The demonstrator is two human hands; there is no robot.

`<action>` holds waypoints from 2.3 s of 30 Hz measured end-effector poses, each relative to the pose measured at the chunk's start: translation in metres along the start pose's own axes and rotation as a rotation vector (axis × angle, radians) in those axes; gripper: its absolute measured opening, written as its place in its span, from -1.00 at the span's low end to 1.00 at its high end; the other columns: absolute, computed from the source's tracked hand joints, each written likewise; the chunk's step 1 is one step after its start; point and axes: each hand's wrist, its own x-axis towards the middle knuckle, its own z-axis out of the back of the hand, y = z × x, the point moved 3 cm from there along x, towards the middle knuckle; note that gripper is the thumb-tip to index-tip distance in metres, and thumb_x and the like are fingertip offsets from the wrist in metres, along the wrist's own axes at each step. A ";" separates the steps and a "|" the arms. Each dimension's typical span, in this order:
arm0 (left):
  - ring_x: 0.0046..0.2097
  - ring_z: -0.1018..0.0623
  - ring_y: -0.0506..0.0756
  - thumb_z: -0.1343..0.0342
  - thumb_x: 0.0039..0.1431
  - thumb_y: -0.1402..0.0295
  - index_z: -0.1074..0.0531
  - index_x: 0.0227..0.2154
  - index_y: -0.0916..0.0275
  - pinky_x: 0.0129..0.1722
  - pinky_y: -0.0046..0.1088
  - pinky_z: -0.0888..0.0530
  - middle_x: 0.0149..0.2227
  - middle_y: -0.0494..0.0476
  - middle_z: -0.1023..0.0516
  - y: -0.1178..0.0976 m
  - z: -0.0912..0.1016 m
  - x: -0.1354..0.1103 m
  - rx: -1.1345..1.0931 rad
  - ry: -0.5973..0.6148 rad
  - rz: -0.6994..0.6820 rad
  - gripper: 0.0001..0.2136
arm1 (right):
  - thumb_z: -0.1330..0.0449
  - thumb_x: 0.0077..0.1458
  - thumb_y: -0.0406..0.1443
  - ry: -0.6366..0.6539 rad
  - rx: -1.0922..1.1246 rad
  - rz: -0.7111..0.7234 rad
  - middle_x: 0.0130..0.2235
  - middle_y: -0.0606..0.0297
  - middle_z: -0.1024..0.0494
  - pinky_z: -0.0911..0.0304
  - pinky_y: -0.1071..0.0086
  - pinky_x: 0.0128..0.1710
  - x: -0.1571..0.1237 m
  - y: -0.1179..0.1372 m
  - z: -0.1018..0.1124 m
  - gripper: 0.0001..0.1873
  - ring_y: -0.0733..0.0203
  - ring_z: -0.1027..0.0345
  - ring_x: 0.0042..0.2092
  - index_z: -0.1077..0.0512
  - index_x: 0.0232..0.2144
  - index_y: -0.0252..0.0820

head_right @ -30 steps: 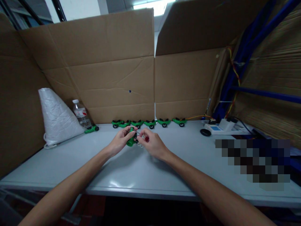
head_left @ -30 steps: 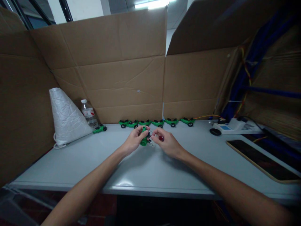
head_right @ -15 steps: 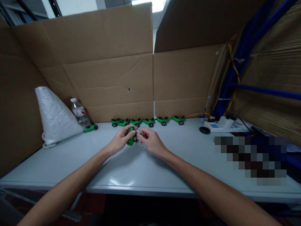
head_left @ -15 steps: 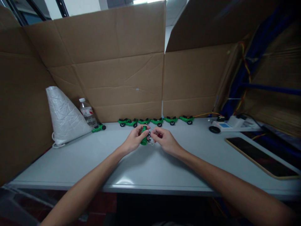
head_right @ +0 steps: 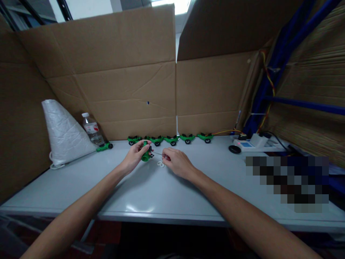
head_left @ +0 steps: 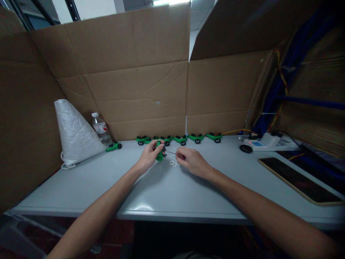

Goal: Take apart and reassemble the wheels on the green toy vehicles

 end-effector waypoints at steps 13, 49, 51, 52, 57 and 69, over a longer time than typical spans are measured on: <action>-0.37 -0.58 0.02 -0.36 0.15 0.08 -0.49 -0.06 0.29 -0.36 -0.48 -0.49 -0.29 0.08 -0.53 0.010 0.015 0.008 0.018 -0.181 -0.029 -0.56 | -0.20 0.29 -0.30 0.225 -0.282 -0.176 -0.23 0.25 -0.62 0.03 0.37 -0.31 -0.005 -0.008 -0.007 -0.87 0.18 -0.41 -0.23 -0.52 -0.32 -0.14; -0.27 -0.60 0.08 -0.51 -0.05 0.17 -0.58 -0.15 0.31 -0.20 -0.38 -0.55 -0.28 0.13 -0.63 0.002 0.004 0.002 0.023 -0.059 0.007 -0.55 | -0.11 0.39 -0.22 0.020 -0.144 -0.250 -0.29 0.20 -0.65 -0.08 0.36 -0.30 0.003 -0.013 0.009 -0.73 0.14 -0.46 -0.27 -0.59 -0.22 -0.15; -0.25 -0.60 0.08 -0.51 -0.03 0.19 -0.60 -0.14 0.31 -0.17 -0.37 -0.54 -0.26 0.14 -0.64 -0.001 0.000 0.000 0.020 -0.024 0.001 -0.57 | -0.12 0.39 -0.16 -0.062 -0.015 -0.251 -0.36 0.25 -0.61 -0.09 0.37 -0.32 0.005 -0.009 0.010 -0.71 0.17 -0.41 -0.34 -0.59 -0.19 -0.18; -0.25 -0.60 0.08 -0.51 -0.03 0.20 -0.60 -0.14 0.31 -0.16 -0.37 -0.54 -0.26 0.15 -0.65 -0.002 -0.002 -0.001 0.012 -0.001 0.001 -0.57 | -0.14 0.37 -0.13 -0.077 0.060 -0.239 -0.39 0.28 -0.59 -0.10 0.38 -0.34 0.005 -0.007 0.008 -0.70 0.19 -0.39 -0.37 -0.59 -0.18 -0.19; -0.21 -0.61 0.09 -0.50 0.00 0.21 -0.60 -0.12 0.31 -0.15 -0.40 -0.51 -0.21 0.18 -0.66 -0.004 -0.009 -0.004 -0.020 0.086 0.009 -0.58 | -0.25 0.30 -0.10 -0.056 0.308 -0.113 -0.35 0.33 -0.59 -0.16 0.40 -0.33 0.004 0.010 -0.003 -0.72 0.25 -0.36 -0.36 -0.56 -0.17 -0.19; -0.20 -0.62 0.09 -0.45 0.07 0.17 -0.59 -0.09 0.31 -0.14 -0.41 -0.52 -0.19 0.18 -0.66 -0.003 -0.016 -0.007 0.006 0.215 0.000 -0.59 | -0.16 0.31 -0.18 -0.061 0.369 -0.131 -0.43 0.37 -0.51 -0.13 0.41 -0.34 0.006 0.007 -0.006 -0.73 0.26 -0.32 -0.38 -0.44 -0.40 -0.19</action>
